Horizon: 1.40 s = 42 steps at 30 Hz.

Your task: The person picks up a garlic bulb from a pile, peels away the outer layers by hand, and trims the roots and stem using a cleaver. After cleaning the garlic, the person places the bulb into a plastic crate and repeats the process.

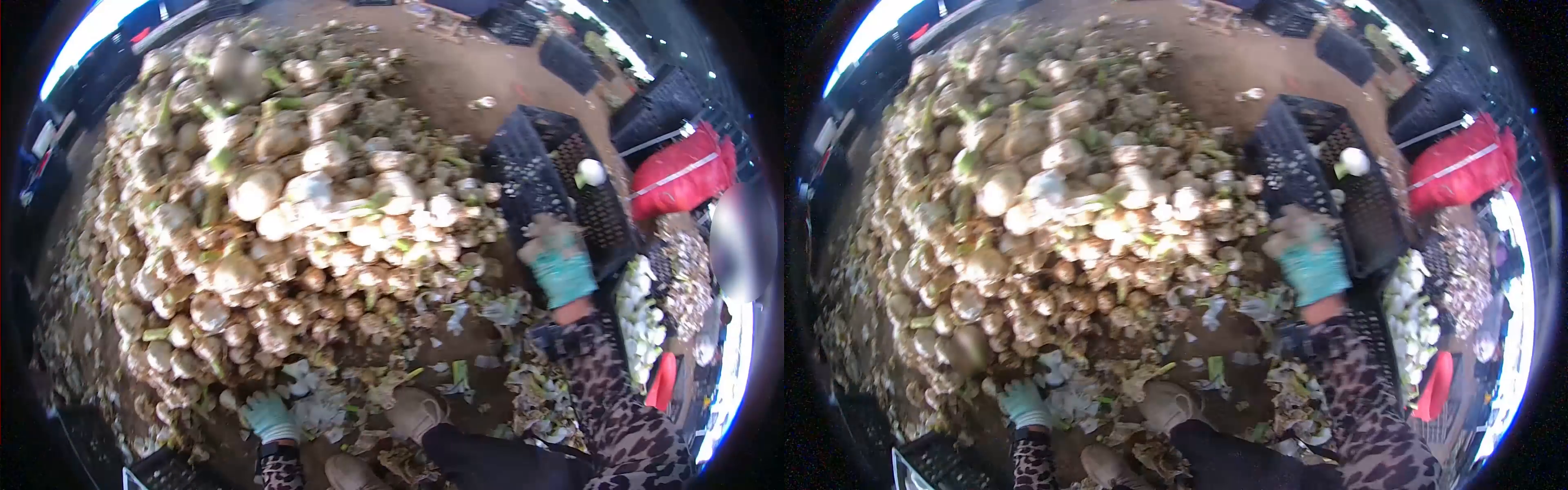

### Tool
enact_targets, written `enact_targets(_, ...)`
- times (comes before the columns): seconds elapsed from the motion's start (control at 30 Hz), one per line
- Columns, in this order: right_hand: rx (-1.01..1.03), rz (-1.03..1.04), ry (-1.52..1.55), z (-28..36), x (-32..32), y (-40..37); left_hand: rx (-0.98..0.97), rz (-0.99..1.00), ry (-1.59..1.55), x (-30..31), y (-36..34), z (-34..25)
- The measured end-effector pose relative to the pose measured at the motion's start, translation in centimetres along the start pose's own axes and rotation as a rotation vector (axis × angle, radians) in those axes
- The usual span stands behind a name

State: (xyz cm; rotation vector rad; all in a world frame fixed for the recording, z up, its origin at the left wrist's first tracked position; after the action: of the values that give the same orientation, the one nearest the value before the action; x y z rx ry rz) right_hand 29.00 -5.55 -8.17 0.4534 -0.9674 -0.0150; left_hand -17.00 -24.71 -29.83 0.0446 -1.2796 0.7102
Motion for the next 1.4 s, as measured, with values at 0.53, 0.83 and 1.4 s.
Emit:
enact_targets(0.53, -0.237, 0.904, 0.903, 18.5, -20.6, -14.1, -0.209, 0.311, -1.736, 10.0, -12.7, -4.5)
enact_targets(0.83, 0.213, 0.908, 0.610, 21.3, -19.9, -15.4, -0.004, 0.512, -1.955, 7.0, -13.6, -2.3)
enact_targets(1.4, 0.163, 0.872, 0.570, 23.0, -19.9, -14.0, 0.073, 0.917, -2.629, 5.0, -13.8, -2.6)
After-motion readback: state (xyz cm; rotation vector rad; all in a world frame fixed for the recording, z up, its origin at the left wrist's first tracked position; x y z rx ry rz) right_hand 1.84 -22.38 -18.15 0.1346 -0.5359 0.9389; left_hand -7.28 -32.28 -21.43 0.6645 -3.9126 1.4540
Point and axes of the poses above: each hand's wrist, its own y-axis towards the middle knuckle, its own x-axis out of the back of the hand, z = x × y, the point moved 6 cm from there along y, towards the middle knuckle, and after that the axes turned 9 degrees about x, right-handed, at the moved point
